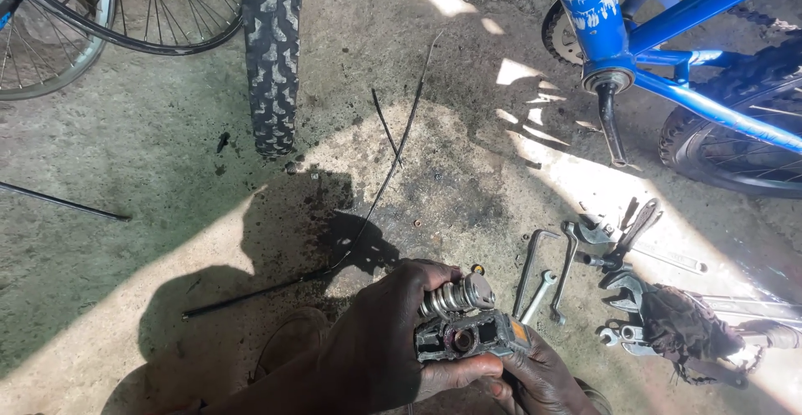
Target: Disassembling and repairing a bicycle pedal using a multi-tool and other hand tools on a concrete floor.
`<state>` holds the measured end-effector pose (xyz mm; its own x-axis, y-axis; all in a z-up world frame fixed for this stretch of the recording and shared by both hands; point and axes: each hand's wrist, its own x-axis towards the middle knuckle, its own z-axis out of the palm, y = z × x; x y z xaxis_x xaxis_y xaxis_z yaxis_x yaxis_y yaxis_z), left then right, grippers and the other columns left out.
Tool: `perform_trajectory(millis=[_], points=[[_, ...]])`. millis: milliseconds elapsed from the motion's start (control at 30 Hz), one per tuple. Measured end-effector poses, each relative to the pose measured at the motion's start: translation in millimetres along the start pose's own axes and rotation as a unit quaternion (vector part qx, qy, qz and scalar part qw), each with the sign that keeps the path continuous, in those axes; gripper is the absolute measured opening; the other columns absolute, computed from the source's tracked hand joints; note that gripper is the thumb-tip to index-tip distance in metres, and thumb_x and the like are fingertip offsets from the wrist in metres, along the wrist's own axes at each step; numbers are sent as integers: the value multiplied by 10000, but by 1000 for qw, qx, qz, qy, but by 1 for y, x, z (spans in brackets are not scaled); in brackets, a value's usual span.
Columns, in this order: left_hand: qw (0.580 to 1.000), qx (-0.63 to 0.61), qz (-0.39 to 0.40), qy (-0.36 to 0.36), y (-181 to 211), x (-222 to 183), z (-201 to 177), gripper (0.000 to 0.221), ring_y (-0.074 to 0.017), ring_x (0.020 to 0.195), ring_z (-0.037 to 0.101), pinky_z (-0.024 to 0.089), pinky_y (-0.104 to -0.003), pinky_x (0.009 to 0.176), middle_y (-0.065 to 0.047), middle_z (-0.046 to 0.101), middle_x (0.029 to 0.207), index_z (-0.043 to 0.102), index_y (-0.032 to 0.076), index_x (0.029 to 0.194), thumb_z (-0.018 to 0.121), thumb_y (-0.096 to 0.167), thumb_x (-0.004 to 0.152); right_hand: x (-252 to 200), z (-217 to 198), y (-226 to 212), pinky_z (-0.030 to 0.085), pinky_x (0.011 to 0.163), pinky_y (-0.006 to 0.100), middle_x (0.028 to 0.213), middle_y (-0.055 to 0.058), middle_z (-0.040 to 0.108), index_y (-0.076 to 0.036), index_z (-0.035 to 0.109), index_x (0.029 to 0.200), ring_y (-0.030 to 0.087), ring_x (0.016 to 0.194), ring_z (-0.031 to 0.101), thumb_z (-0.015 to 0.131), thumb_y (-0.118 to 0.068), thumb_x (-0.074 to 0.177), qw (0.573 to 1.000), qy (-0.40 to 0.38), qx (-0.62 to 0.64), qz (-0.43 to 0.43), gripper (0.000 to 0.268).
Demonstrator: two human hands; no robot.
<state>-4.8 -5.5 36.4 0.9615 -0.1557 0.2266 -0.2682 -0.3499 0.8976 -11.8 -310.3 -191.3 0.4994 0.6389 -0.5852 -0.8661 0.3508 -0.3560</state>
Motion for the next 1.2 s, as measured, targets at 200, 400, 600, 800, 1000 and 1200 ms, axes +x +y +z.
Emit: perform_trajectory(millis=[200,400,600,800,1000,1200], points=[[1000,-4,-1,3,-2,2,1,693,-254,721,786,665,-339,592,-224,715,956,474,-101,1146,883,318,775,-5,65,-15,602,618,254,1071,230,661,36,415,1466,179,736,699,686,26,880,993,-73,10,-93,646],[1000,-12,-12,-11,-5,-1,1,699,-269,783,793,678,-355,647,-247,702,1027,460,-97,1164,877,316,784,-8,57,-20,660,683,282,1150,284,642,40,393,1454,235,799,738,598,-21,923,997,-71,16,-41,573],[999,-10,-31,1,-3,3,2,688,-205,667,831,695,-282,512,-168,782,893,460,-45,1136,921,268,732,-10,75,-18,430,460,264,752,160,617,80,506,1270,176,567,579,535,-160,1008,997,-75,-19,0,357],[988,-61,-104,94,-16,0,11,666,-169,746,823,704,-290,633,-109,783,957,521,13,1136,940,204,654,-8,95,-25,454,470,298,735,131,606,66,624,1030,158,544,537,585,-97,1015,996,-29,-55,-68,167],[972,-119,-168,114,-24,-2,12,641,-169,718,783,698,-287,621,-118,765,949,493,14,1169,887,37,664,-14,122,-35,438,496,295,687,120,623,25,629,1014,174,572,594,727,-61,929,985,-3,-98,-140,155],[936,-221,-239,132,-33,-7,13,614,-146,601,694,606,-272,520,-100,720,853,481,27,1197,834,-86,708,-20,133,-46,464,512,280,717,98,645,16,638,1063,158,603,617,602,-232,995,986,-17,-143,-88,260]])
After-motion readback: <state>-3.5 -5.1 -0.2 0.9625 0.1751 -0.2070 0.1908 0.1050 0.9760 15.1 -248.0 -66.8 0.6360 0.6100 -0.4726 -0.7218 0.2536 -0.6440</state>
